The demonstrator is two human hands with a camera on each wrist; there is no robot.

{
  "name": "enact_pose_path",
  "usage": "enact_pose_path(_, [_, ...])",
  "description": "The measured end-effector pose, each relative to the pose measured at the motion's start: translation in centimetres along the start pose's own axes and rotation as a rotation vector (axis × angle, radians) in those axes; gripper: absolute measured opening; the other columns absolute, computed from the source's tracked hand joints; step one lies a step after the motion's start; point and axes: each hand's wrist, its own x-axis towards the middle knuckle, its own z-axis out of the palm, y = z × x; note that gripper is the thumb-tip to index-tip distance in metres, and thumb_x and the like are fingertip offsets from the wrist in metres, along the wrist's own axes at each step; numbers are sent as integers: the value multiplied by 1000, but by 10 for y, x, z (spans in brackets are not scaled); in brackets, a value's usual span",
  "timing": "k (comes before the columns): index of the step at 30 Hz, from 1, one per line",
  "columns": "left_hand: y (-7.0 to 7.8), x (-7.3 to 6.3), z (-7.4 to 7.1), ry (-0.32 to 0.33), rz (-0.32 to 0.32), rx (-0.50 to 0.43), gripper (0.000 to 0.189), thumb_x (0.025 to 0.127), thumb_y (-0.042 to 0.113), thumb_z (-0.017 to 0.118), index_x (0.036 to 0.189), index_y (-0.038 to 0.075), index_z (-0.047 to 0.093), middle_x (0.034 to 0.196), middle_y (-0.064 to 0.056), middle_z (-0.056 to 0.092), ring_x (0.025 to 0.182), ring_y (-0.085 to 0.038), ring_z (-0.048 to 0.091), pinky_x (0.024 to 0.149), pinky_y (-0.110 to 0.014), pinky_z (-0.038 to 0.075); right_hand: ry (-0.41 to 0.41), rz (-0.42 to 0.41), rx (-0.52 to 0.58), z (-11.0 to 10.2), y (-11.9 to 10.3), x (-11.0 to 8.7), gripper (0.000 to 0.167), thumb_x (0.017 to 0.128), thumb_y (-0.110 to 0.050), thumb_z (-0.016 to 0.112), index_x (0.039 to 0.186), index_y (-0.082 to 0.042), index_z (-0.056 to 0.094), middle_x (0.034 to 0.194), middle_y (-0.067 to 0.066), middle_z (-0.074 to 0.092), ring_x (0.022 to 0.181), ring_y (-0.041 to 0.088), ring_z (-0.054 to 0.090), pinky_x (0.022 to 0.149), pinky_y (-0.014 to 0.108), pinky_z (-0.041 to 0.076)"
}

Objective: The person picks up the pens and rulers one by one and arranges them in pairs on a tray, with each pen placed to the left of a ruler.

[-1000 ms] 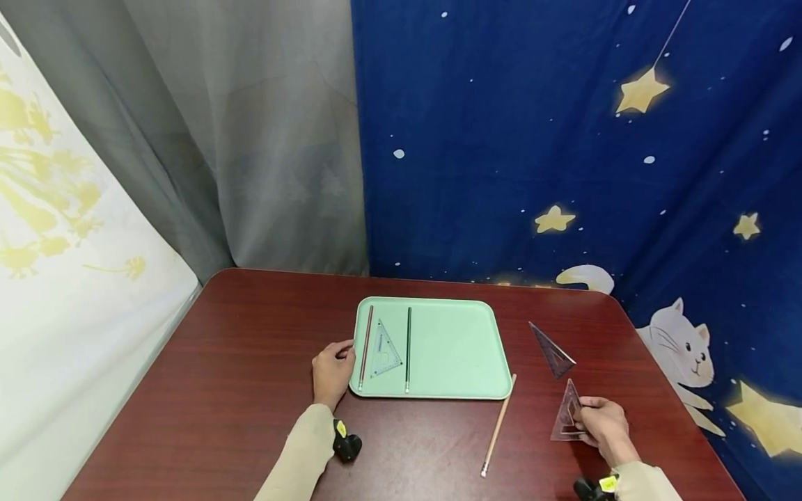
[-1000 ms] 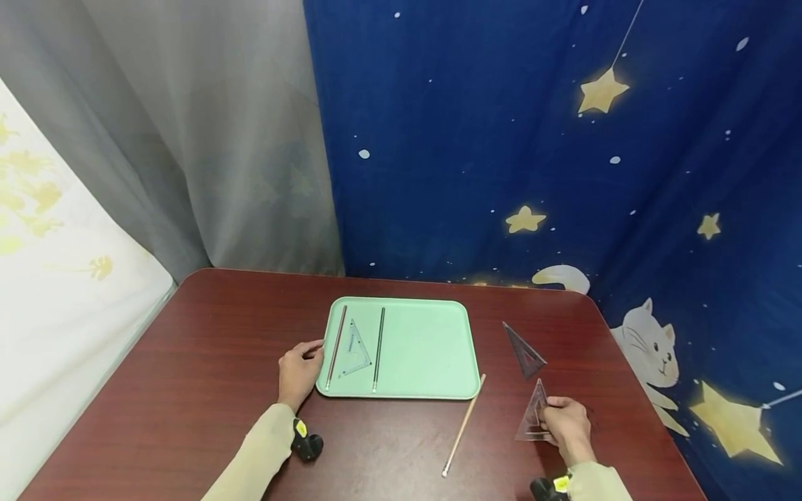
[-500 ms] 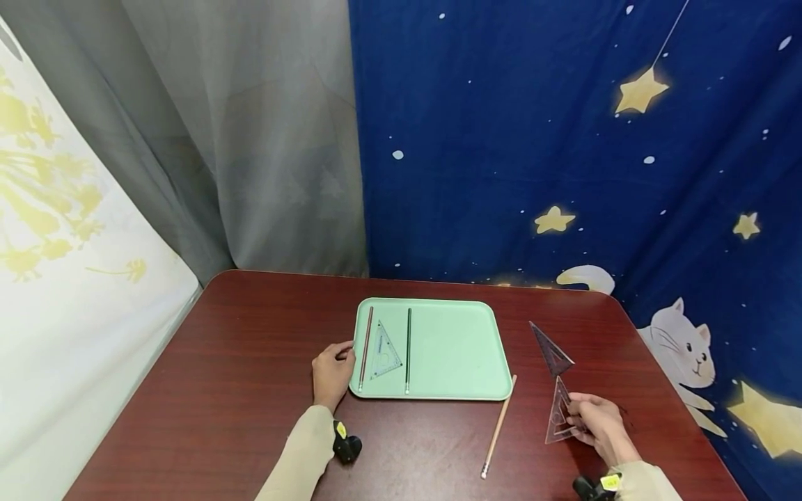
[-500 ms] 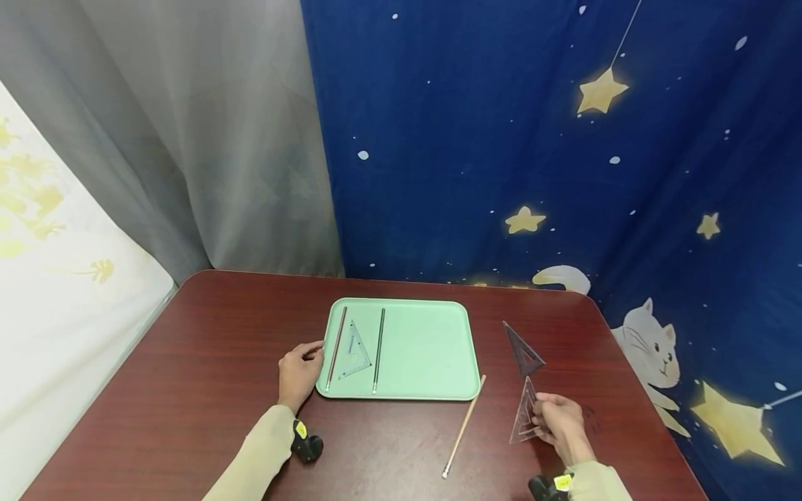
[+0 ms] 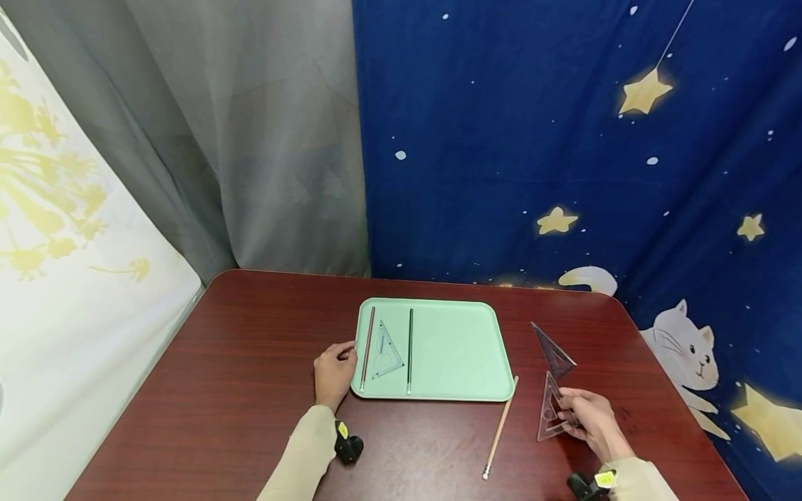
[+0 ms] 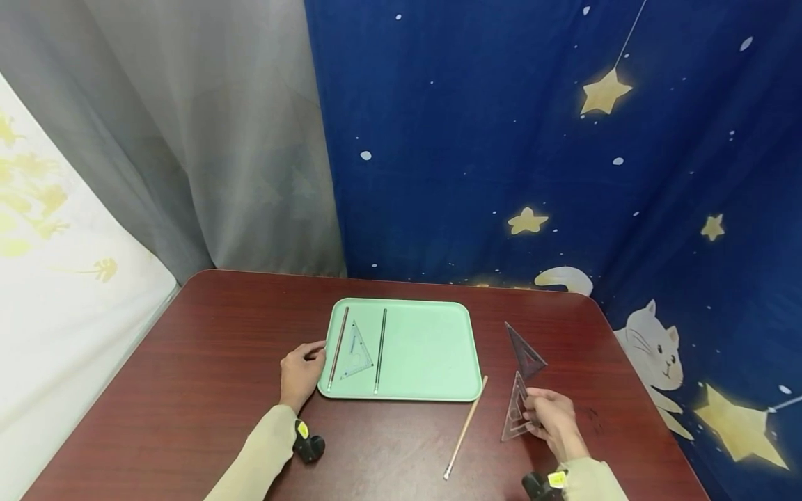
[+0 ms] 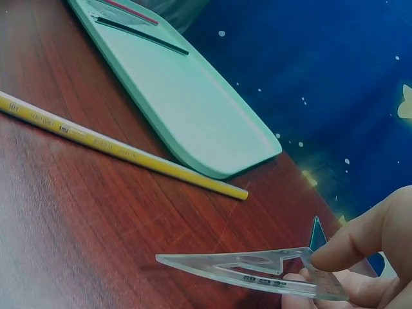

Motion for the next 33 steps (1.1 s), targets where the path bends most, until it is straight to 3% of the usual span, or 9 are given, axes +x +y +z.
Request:
enact_pose_path(25, [-1,0,0,15,-1,1,20,88,10,63,103,9,75,87,-4,71,75,-15,67,64,-26,53,-65,-46,-14,24,-17,2,50,86,-5,54,133,10,45,73,-1,60,64,8,58,55,22,50])
enact_pose_path(33, [-1,1,1,17,5,-12,19,88,10,63,103,9,75,88,-4,71,75,-15,67,64,-25,53,-82,-80,-20,35,-24,5,46,86,-5,55,129,10,48,68,-2,60,61,6,57,51,20,49])
